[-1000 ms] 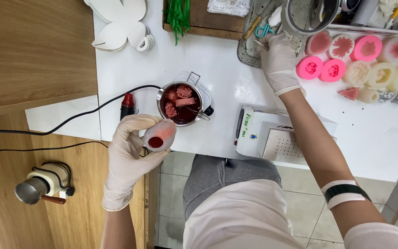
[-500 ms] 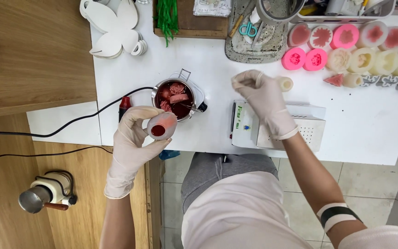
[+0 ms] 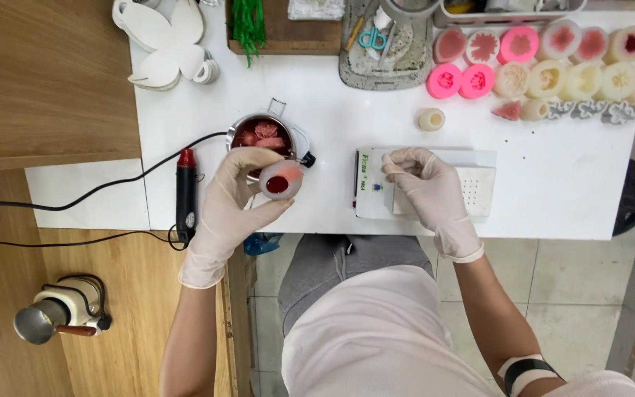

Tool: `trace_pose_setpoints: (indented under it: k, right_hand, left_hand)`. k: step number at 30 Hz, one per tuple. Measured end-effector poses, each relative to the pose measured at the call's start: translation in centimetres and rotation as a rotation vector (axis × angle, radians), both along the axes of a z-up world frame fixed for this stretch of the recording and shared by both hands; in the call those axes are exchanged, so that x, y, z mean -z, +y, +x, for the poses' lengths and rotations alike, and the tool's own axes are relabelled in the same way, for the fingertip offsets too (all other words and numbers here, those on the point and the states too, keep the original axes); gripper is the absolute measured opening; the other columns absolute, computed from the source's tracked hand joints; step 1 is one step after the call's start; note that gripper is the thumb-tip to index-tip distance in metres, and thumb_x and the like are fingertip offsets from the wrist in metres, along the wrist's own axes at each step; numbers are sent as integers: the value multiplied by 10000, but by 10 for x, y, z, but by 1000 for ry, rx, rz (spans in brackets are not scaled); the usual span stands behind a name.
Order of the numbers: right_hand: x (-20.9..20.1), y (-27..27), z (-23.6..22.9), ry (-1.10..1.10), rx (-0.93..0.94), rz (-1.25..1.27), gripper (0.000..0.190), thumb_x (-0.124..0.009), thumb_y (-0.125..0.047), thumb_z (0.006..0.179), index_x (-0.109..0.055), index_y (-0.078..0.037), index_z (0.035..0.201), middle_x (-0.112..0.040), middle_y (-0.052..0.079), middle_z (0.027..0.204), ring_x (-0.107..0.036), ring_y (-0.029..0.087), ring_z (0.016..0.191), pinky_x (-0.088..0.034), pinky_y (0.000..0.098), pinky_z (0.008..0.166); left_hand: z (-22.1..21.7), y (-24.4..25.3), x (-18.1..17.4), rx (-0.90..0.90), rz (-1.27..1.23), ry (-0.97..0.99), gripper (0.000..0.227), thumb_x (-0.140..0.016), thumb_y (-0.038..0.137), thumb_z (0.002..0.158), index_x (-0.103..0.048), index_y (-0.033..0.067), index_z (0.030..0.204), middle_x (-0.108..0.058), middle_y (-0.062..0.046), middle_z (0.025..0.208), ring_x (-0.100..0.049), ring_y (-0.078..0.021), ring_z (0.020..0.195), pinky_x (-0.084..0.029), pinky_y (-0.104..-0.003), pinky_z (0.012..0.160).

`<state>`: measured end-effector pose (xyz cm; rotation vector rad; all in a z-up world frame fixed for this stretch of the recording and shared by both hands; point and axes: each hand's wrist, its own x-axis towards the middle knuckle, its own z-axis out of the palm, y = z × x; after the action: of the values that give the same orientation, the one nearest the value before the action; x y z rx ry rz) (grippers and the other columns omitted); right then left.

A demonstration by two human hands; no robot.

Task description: Preparing materials for candle making, including organizing wicks and coloring wax.

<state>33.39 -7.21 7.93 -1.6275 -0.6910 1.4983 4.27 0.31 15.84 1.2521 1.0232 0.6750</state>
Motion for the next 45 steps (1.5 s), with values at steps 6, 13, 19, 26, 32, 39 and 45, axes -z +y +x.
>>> trace_pose_setpoints:
  k: [6,13,19,26,32,39,45]
  right_hand:
    - [11,-68,17,-76,332,-2,182,-734,-56,929,-705,2,1099,-727,21,950,-673,76,830,-560,214,787]
    - [-8,-144,1,-143,636,-69,195,-752,-66,920,-700,25,1084,-741,63,939,-707,107,846,-581,238,802]
    - [3,-180,-4,-148,770,-62,186,-750,-94,951,-702,33,1079,-734,80,941,-696,116,847,-594,244,821]
    - [-20,-144,-9,-54,553,77,155,-648,-87,987,-644,2,1113,-743,106,1199,-713,161,1038,-577,304,953]
    - [23,-136,-14,140,508,235,181,-630,-57,974,-627,-4,1147,-588,164,1467,-612,191,1306,-475,299,1095]
    - [47,-134,-7,166,471,287,111,-637,-31,1007,-629,-8,1115,-575,177,1490,-585,205,1344,-484,309,1112]
    - [51,-134,-2,159,455,283,101,-652,-29,1008,-633,4,1102,-586,179,1495,-599,174,1266,-489,293,1067]
  left_hand:
    - [31,1,24,132,23,-53,522,-832,-36,831,-545,66,1255,-589,-47,1278,-613,-169,1232,-543,-369,1130]
    - [81,-8,37,359,51,-115,523,-833,-3,831,-555,58,1270,-559,-53,1306,-577,-172,1274,-577,-372,1098]
    - [112,-22,64,481,14,-186,536,-816,-8,822,-550,64,1281,-539,-50,1319,-560,-176,1283,-586,-364,1102]
    - [139,-39,91,457,33,-139,498,-806,-10,819,-568,52,1252,-520,-44,1303,-558,-169,1281,-601,-335,1085]
    - [157,-49,118,409,18,-96,505,-813,-8,803,-580,77,1244,-539,-28,1295,-578,-174,1269,-597,-340,1046]
    - [171,-59,119,356,-17,-28,497,-821,10,809,-578,82,1237,-531,-31,1307,-601,-178,1258,-590,-335,1047]
    - [171,-61,116,337,-33,-28,480,-808,14,837,-572,74,1251,-548,-39,1309,-630,-184,1254,-569,-336,1099]
